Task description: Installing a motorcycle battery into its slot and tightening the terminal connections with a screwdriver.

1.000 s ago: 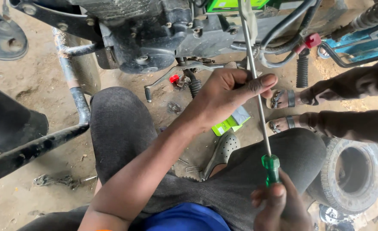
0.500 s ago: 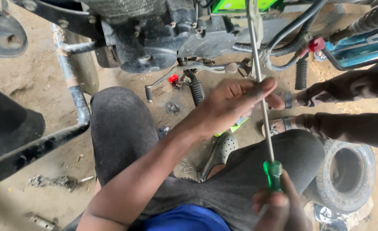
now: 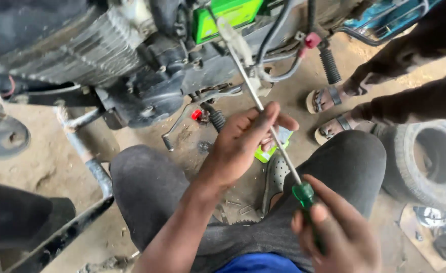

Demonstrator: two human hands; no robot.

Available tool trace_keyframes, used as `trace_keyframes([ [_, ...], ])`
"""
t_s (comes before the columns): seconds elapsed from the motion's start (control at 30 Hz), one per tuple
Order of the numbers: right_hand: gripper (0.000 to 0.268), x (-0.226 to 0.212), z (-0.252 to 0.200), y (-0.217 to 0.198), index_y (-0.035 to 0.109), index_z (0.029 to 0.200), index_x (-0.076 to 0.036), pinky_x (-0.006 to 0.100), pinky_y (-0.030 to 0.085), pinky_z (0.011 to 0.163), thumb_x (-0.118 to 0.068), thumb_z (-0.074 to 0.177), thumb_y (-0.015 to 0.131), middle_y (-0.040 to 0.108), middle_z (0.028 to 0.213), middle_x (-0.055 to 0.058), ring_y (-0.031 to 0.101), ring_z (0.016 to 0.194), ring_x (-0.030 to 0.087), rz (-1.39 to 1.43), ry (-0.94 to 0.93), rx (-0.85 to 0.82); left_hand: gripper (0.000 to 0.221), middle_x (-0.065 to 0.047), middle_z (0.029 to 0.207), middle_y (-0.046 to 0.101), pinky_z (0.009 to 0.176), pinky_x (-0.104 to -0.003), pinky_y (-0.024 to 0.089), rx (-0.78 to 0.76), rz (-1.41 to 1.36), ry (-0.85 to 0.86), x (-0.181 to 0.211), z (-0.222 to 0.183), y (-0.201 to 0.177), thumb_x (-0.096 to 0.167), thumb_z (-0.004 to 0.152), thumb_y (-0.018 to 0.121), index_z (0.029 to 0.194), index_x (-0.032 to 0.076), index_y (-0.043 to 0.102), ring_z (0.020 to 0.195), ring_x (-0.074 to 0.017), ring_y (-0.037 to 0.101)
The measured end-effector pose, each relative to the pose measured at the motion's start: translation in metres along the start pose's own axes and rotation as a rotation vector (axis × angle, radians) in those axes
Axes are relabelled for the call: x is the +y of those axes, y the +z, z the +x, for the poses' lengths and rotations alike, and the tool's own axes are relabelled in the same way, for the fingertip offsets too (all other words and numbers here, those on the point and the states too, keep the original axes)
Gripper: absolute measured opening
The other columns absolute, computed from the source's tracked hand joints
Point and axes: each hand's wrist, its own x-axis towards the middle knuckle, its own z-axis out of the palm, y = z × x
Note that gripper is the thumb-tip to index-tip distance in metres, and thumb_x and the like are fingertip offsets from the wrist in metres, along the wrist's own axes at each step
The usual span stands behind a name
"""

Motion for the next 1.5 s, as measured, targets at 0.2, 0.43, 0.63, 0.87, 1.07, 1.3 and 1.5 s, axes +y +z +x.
trace_keyframes([
  [0.2, 0.031, -0.020, 0.035, -0.026, 0.063, 0.119, -0.005, 0.032, 0.055, 0.065, -0.014, 0.090, 0.072, 0.070, 0.099, 0.015, 0.072, 0.077, 0.022, 0.084, -0.072, -0.052, 0.039, 0.006, 0.076, 0.053, 0.064, -0.021, 0.036, 0.031, -0.097, 0.014, 0.004, -0.009, 0.012, 0.035, 0.110, 0.055, 0.103, 0.001, 0.073, 0.070, -0.0031, 0.045],
  [0.43, 0.034, -0.006, 0.021, -0.020, 0.064, 0.122, 0.003, 0.035, 0.057, 0.065, -0.003, 0.090, 0.074, 0.073, 0.100, 0.014, 0.073, 0.079, 0.025, 0.062, -0.201, -0.028, 0.031, -0.001, 0.080, 0.061, 0.063, -0.024, 0.038, 0.173, -0.209, 0.051, -0.004, -0.006, 0.003, 0.027, 0.109, 0.062, 0.094, 0.001, 0.069, 0.067, -0.0061, 0.045],
  [0.63, 0.032, -0.013, 0.032, -0.036, 0.065, 0.116, 0.001, 0.033, 0.057, 0.062, -0.008, 0.087, 0.075, 0.070, 0.101, 0.014, 0.073, 0.077, 0.025, 0.194, -0.159, -0.089, 0.027, -0.002, 0.084, 0.063, 0.070, -0.026, 0.044, 0.101, -0.183, -0.011, 0.009, -0.010, 0.005, 0.027, 0.107, 0.064, 0.098, 0.002, 0.071, 0.071, -0.0076, 0.049],
  [0.87, 0.036, -0.014, 0.028, -0.027, 0.063, 0.121, 0.006, 0.037, 0.056, 0.063, -0.004, 0.087, 0.070, 0.069, 0.100, 0.016, 0.072, 0.075, 0.028, 0.046, -0.273, -0.052, 0.026, -0.005, 0.078, 0.067, 0.061, -0.024, 0.036, 0.214, -0.044, 0.084, 0.001, -0.004, 0.005, 0.023, 0.103, 0.070, 0.090, 0.002, 0.074, 0.065, -0.0062, 0.043],
  [1.07, 0.036, -0.010, 0.024, -0.025, 0.067, 0.121, 0.001, 0.031, 0.057, 0.060, -0.010, 0.088, 0.073, 0.071, 0.093, 0.011, 0.073, 0.072, 0.018, 0.311, -0.006, -0.159, 0.034, 0.004, 0.072, 0.055, 0.067, -0.024, 0.041, 0.117, -0.146, -0.054, 0.014, -0.008, 0.013, 0.035, 0.101, 0.062, 0.098, 0.004, 0.076, 0.069, -0.0051, 0.048],
  [1.3, 0.034, -0.015, 0.027, -0.030, 0.067, 0.114, 0.000, 0.029, 0.058, 0.065, -0.018, 0.086, 0.074, 0.072, 0.101, 0.013, 0.074, 0.083, 0.018, 0.214, -0.077, -0.132, 0.037, 0.003, 0.071, 0.053, 0.066, -0.024, 0.037, 0.090, -0.123, 0.032, -0.009, -0.003, 0.000, 0.032, 0.108, 0.064, 0.093, 0.000, 0.073, 0.069, -0.0070, 0.046],
  [1.5, 0.029, 0.002, 0.008, -0.011, 0.070, 0.123, 0.000, 0.031, 0.059, 0.075, -0.005, 0.094, 0.068, 0.074, 0.107, 0.011, 0.077, 0.090, 0.014, 0.321, 0.055, -0.082, 0.039, 0.004, 0.069, 0.052, 0.063, -0.023, 0.035, 0.128, -0.054, 0.024, 0.007, -0.005, 0.005, 0.033, 0.107, 0.063, 0.091, -0.001, 0.075, 0.067, -0.0056, 0.044],
])
